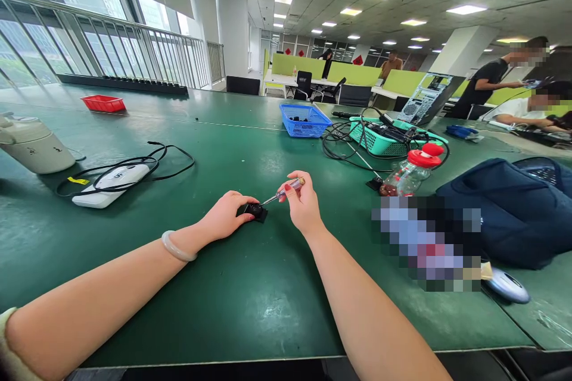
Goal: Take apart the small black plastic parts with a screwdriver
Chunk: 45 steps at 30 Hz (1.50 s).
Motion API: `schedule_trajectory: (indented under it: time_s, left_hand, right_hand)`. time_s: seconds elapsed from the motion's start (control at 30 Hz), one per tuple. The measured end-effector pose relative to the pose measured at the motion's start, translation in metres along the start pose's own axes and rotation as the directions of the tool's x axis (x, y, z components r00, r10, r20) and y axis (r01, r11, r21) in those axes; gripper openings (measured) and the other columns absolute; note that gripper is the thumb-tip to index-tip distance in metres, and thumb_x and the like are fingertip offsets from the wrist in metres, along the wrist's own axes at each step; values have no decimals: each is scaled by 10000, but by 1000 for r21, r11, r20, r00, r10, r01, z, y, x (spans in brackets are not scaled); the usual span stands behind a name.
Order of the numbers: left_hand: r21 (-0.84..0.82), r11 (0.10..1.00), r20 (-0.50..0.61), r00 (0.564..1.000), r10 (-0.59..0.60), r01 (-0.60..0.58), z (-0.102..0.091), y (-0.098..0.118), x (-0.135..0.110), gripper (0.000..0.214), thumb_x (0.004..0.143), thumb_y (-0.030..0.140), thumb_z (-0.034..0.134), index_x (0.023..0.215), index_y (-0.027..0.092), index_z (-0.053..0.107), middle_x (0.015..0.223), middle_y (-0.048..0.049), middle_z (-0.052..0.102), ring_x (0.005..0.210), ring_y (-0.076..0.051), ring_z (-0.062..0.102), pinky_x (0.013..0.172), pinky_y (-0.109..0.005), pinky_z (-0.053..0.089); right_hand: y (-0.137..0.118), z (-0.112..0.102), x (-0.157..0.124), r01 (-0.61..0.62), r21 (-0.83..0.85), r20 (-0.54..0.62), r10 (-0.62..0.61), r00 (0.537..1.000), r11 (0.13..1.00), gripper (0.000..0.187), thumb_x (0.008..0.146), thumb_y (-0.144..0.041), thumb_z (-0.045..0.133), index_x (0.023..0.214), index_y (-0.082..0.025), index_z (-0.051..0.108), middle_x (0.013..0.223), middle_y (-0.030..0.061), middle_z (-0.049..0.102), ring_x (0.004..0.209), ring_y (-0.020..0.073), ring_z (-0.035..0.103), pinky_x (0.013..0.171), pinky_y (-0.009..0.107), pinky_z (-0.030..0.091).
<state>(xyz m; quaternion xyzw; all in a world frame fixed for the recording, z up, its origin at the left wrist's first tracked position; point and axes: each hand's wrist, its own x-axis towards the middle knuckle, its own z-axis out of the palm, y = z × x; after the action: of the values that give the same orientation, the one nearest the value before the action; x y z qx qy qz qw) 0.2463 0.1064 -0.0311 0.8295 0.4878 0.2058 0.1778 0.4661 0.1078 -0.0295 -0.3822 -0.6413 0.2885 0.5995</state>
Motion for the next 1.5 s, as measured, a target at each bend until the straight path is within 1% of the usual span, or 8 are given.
schedule_trajectory:
  time_s: [0.2, 0.43, 0.7, 0.8, 0.93, 1.13, 1.33, 1.5]
  left_hand:
    - [-3, 1000, -11, 1000, -29, 29, 2, -3, 3, 349, 855, 271, 719, 1204, 291, 739, 1108, -50, 761, 1146, -288, 595, 1038, -440, 495]
    - [-6, 998, 15, 998, -57, 57, -1, -1, 2, 357, 870, 283, 712, 1226, 276, 730, 1133, -57, 748, 1161, -282, 586, 1050, -434, 491]
    - [-3, 999, 2, 999, -40, 40, -1, -2, 2, 357, 863, 278, 712, 1219, 282, 729, 1141, -61, 746, 1181, -293, 593, 1065, -455, 491]
    - [1, 999, 11, 999, -35, 35, 0, -2, 2, 351, 868, 266, 702, 1218, 276, 724, 1154, -58, 746, 1187, -293, 587, 1072, -459, 483]
    - [6, 999, 13, 999, -31, 31, 0, -1, 2, 346, 869, 256, 694, 1214, 267, 719, 1165, -54, 746, 1175, -292, 587, 1077, -467, 475]
    - [16, 1000, -4, 1000, -18, 18, 0, -2, 2, 345, 860, 284, 690, 1203, 261, 721, 1164, -53, 752, 1182, -297, 591, 1065, -466, 484]
    - [44, 999, -24, 1000, -3, 4, 1, -4, 2, 345, 868, 333, 658, 1195, 239, 717, 1173, -53, 753, 1178, -305, 589, 1067, -479, 480]
    - [37, 999, -37, 999, -10, 12, 2, -4, 1, 397, 829, 349, 667, 1209, 236, 704, 1181, -66, 744, 1210, -316, 575, 1064, -485, 489]
  right_hand:
    - [13, -2, 9, -194, 178, -64, 208, 976, 965, 455, 811, -613, 727, 944, -259, 474, 678, -59, 647, 557, 140, 630, 648, 331, 580]
    - [15, -5, 12, -504, 399, -96, 582, 808, 766, 392, 742, -404, 832, 863, -243, 496, 652, -47, 700, 513, 111, 627, 630, 270, 583]
    - [6, -2, 12, -537, 418, -131, 633, 763, 733, 259, 804, -259, 776, 814, -226, 520, 588, -57, 666, 474, 93, 593, 585, 227, 559]
    - [5, 1, 11, -594, 401, -89, 675, 733, 698, 242, 822, -259, 780, 814, -215, 542, 625, -35, 693, 490, 93, 596, 598, 237, 565]
    - [2, 5, 9, -605, 412, -14, 668, 744, 682, 206, 853, -207, 751, 815, -208, 549, 730, 0, 757, 532, 85, 610, 637, 238, 569]
    - [0, 6, 7, -611, 507, -36, 723, 690, 608, 190, 907, -244, 710, 791, -206, 564, 587, -28, 662, 471, 89, 573, 577, 231, 565]
    - [1, 6, 6, -617, 395, 4, 670, 742, 681, 279, 836, -362, 783, 794, -215, 549, 553, -50, 613, 465, 96, 545, 548, 242, 539]
    - [-8, 9, 1, -288, 192, -115, 312, 943, 938, 401, 826, -538, 742, 1030, -258, 540, 655, -65, 652, 556, 131, 608, 613, 285, 538]
